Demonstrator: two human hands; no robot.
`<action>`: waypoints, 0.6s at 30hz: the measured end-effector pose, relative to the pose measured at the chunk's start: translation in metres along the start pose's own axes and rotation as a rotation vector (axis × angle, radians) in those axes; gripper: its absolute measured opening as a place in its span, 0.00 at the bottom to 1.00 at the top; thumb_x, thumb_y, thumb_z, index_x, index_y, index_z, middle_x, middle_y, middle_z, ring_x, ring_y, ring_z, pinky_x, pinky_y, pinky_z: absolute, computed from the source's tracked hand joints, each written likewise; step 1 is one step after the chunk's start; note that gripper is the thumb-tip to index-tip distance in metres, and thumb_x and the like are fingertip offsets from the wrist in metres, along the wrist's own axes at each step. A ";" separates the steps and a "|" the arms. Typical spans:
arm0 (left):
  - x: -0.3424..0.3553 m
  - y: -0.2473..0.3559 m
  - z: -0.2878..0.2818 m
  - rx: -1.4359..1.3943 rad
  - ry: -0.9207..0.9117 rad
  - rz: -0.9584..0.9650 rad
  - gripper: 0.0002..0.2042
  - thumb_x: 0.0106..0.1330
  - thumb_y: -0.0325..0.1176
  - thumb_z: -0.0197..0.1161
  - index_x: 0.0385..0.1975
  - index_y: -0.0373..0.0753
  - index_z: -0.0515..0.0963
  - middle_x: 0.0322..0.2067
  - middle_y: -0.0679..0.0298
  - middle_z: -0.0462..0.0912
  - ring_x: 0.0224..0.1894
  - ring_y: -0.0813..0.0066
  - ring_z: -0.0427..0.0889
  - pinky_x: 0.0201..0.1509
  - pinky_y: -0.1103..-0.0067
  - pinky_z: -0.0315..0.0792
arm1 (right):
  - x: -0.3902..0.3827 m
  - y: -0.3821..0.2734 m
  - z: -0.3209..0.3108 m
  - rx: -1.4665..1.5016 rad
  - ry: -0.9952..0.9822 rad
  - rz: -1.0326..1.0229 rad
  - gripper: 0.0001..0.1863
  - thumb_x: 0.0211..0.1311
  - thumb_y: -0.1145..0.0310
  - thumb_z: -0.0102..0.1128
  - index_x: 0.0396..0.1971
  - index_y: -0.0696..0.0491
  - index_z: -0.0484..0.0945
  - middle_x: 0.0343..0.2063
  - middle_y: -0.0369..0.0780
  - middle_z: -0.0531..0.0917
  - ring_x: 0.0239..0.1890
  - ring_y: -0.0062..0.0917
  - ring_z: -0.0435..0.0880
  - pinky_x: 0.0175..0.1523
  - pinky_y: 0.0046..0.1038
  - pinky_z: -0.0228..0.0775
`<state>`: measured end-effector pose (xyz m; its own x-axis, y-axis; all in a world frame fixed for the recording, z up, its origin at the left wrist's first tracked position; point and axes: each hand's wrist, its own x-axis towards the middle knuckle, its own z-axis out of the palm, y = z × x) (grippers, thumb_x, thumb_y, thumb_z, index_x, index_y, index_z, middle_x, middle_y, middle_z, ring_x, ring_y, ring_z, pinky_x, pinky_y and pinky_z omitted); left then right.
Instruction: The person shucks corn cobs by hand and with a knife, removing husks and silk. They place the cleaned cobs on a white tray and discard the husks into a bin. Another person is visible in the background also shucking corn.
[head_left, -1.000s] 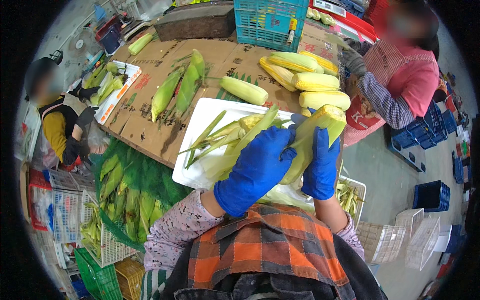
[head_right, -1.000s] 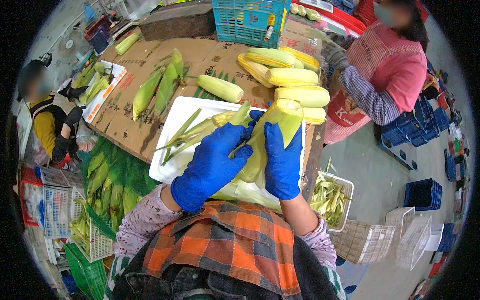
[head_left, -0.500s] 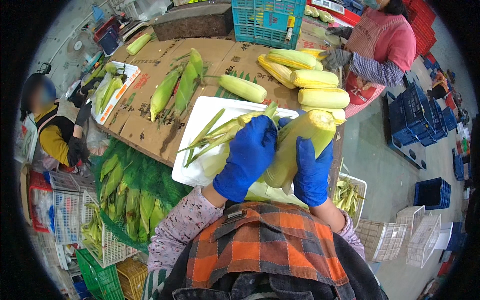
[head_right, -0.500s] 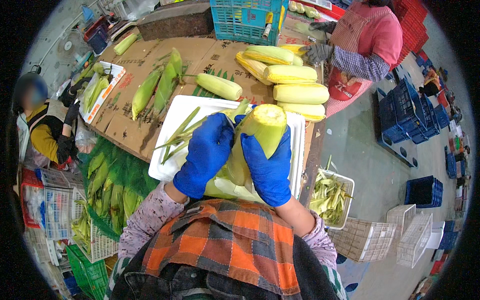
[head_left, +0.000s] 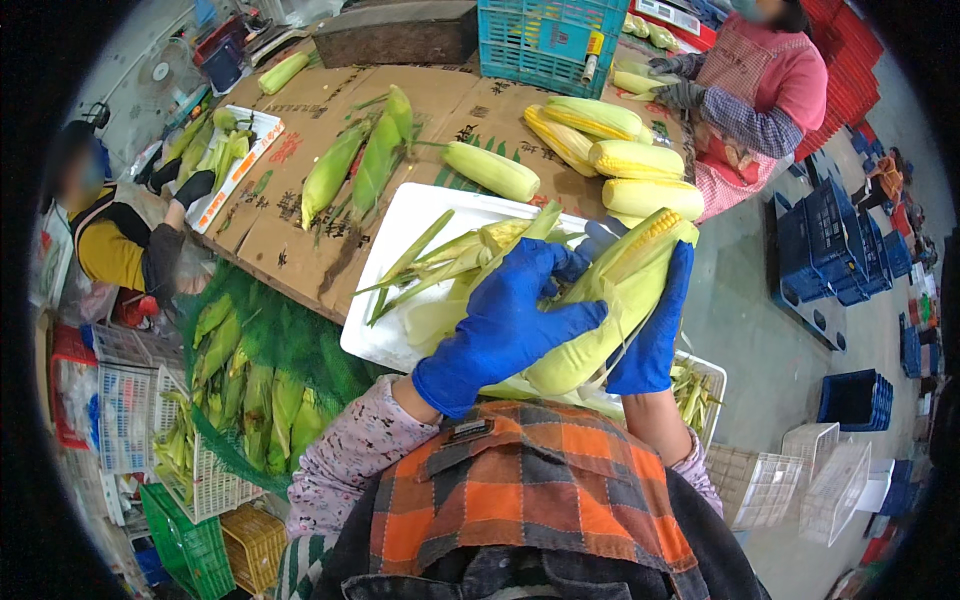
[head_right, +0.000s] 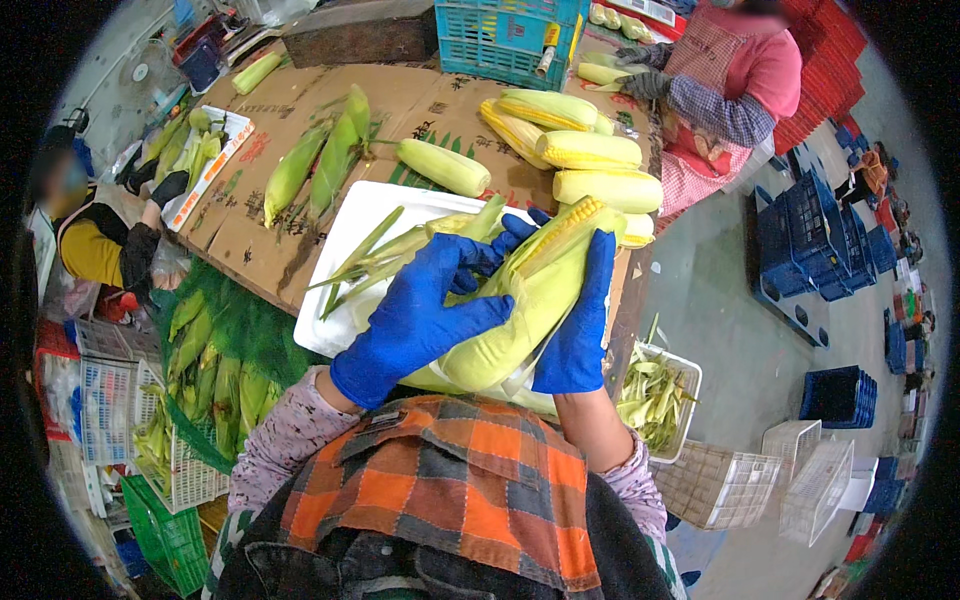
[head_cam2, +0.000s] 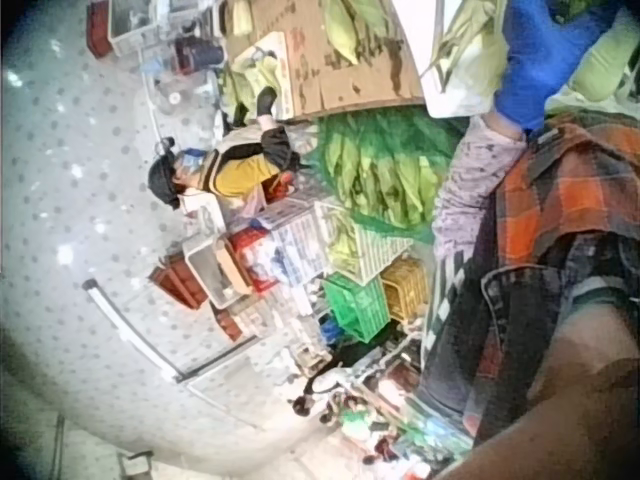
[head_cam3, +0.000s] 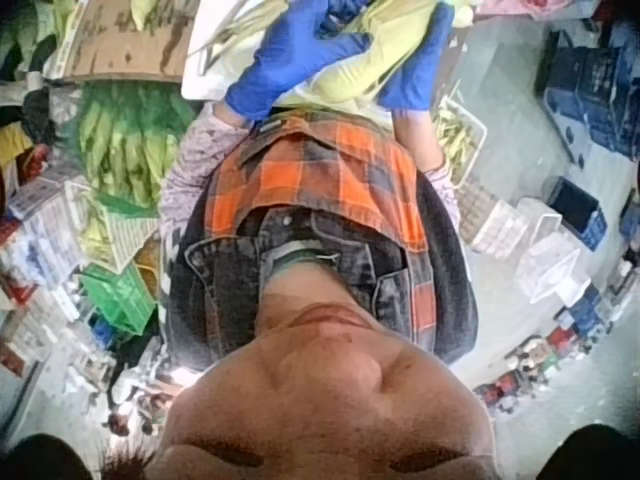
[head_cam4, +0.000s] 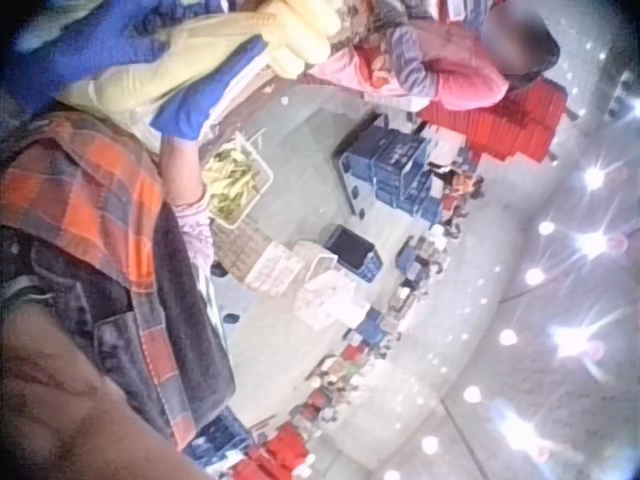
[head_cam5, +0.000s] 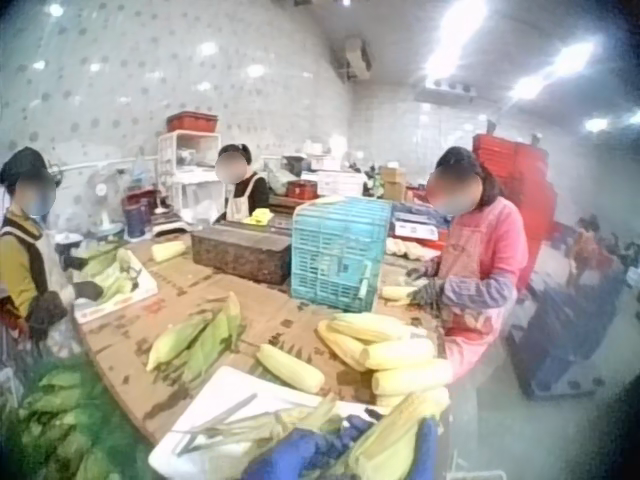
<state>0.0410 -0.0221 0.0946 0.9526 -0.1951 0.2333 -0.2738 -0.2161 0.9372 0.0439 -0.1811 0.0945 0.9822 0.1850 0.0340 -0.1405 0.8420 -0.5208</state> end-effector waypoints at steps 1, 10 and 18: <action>0.000 0.001 0.002 -0.015 0.025 -0.075 0.23 0.55 0.45 0.74 0.41 0.34 0.76 0.33 0.62 0.80 0.35 0.72 0.80 0.43 0.77 0.75 | -0.001 0.001 0.000 -0.041 0.001 0.000 0.35 0.71 0.41 0.42 0.63 0.56 0.62 0.52 0.46 0.78 0.53 0.34 0.78 0.60 0.37 0.71; -0.002 -0.009 0.008 -0.045 0.170 0.051 0.07 0.66 0.27 0.61 0.41 0.33 0.76 0.35 0.58 0.81 0.36 0.71 0.80 0.43 0.79 0.74 | -0.015 0.020 0.002 -0.200 0.176 -0.016 0.30 0.69 0.51 0.54 0.64 0.51 0.63 0.55 0.40 0.76 0.54 0.29 0.77 0.60 0.34 0.71; -0.017 -0.008 0.009 0.222 0.155 0.214 0.12 0.68 0.25 0.55 0.50 0.32 0.75 0.41 0.48 0.80 0.43 0.53 0.81 0.46 0.70 0.74 | -0.021 0.024 -0.001 -0.362 0.243 -0.055 0.25 0.70 0.56 0.56 0.61 0.53 0.67 0.50 0.39 0.78 0.50 0.24 0.79 0.54 0.28 0.73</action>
<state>0.0258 -0.0254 0.0811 0.8744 -0.1146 0.4716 -0.4759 -0.3922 0.7872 0.0202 -0.1657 0.0802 0.9939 -0.0158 -0.1087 -0.0769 0.6070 -0.7910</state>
